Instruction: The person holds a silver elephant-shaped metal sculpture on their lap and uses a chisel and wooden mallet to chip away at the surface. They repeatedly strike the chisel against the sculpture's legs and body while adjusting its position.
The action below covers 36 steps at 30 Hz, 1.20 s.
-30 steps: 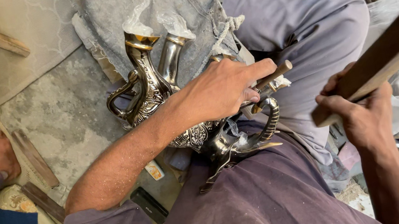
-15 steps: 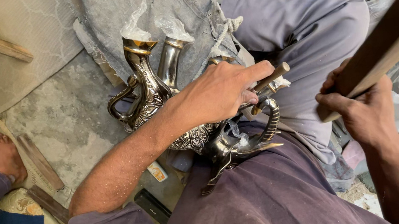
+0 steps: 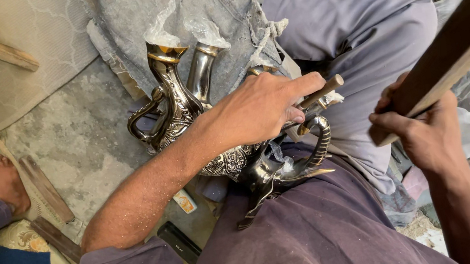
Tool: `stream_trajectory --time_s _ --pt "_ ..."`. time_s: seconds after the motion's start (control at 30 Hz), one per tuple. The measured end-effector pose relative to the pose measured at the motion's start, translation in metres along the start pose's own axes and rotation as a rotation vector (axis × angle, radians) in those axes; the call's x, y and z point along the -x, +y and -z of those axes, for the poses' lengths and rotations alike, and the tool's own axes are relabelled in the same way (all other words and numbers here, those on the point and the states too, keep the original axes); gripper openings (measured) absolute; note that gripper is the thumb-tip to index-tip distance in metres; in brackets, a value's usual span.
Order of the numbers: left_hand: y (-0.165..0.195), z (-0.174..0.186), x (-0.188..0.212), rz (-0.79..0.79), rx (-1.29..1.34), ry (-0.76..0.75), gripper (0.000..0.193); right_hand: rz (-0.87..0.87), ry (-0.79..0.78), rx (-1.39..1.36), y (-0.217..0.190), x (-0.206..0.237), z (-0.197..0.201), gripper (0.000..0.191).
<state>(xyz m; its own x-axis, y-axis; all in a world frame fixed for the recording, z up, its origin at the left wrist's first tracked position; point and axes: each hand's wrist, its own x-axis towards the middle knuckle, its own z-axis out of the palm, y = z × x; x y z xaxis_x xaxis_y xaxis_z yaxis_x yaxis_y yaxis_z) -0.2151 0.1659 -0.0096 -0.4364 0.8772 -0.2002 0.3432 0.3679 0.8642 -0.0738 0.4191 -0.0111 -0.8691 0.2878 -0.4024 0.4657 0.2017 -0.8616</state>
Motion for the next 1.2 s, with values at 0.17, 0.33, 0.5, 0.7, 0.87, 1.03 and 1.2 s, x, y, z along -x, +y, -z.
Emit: stream_trajectory --time_s 0.17,0.33,0.5,0.7,0.87,1.03,1.2 --pt "0.004 0.004 -0.001 0.017 -0.019 -0.020 0.048 0.030 0.060 0.240 0.008 -0.002 0.000 0.029" --pt "0.003 0.003 -0.004 0.040 -0.084 -0.057 0.054 0.031 0.068 0.290 0.005 -0.001 -0.004 0.030" --pt "-0.002 0.000 -0.002 0.055 -0.073 -0.073 0.051 -0.084 0.028 0.049 -0.004 -0.001 -0.009 0.031" --pt "-0.007 -0.001 0.000 -0.023 -0.076 -0.003 0.050 0.020 0.027 -0.011 -0.004 0.000 -0.010 0.035" --pt "-0.005 0.000 0.001 0.032 -0.070 -0.035 0.050 0.077 0.086 0.214 0.001 0.000 -0.012 0.029" --pt "-0.003 0.004 0.003 -0.009 -0.076 0.001 0.047 0.163 0.125 0.409 0.002 0.001 -0.015 0.021" --pt "-0.002 0.005 0.002 0.034 -0.060 -0.032 0.048 0.244 0.100 0.630 -0.004 -0.001 -0.019 0.026"
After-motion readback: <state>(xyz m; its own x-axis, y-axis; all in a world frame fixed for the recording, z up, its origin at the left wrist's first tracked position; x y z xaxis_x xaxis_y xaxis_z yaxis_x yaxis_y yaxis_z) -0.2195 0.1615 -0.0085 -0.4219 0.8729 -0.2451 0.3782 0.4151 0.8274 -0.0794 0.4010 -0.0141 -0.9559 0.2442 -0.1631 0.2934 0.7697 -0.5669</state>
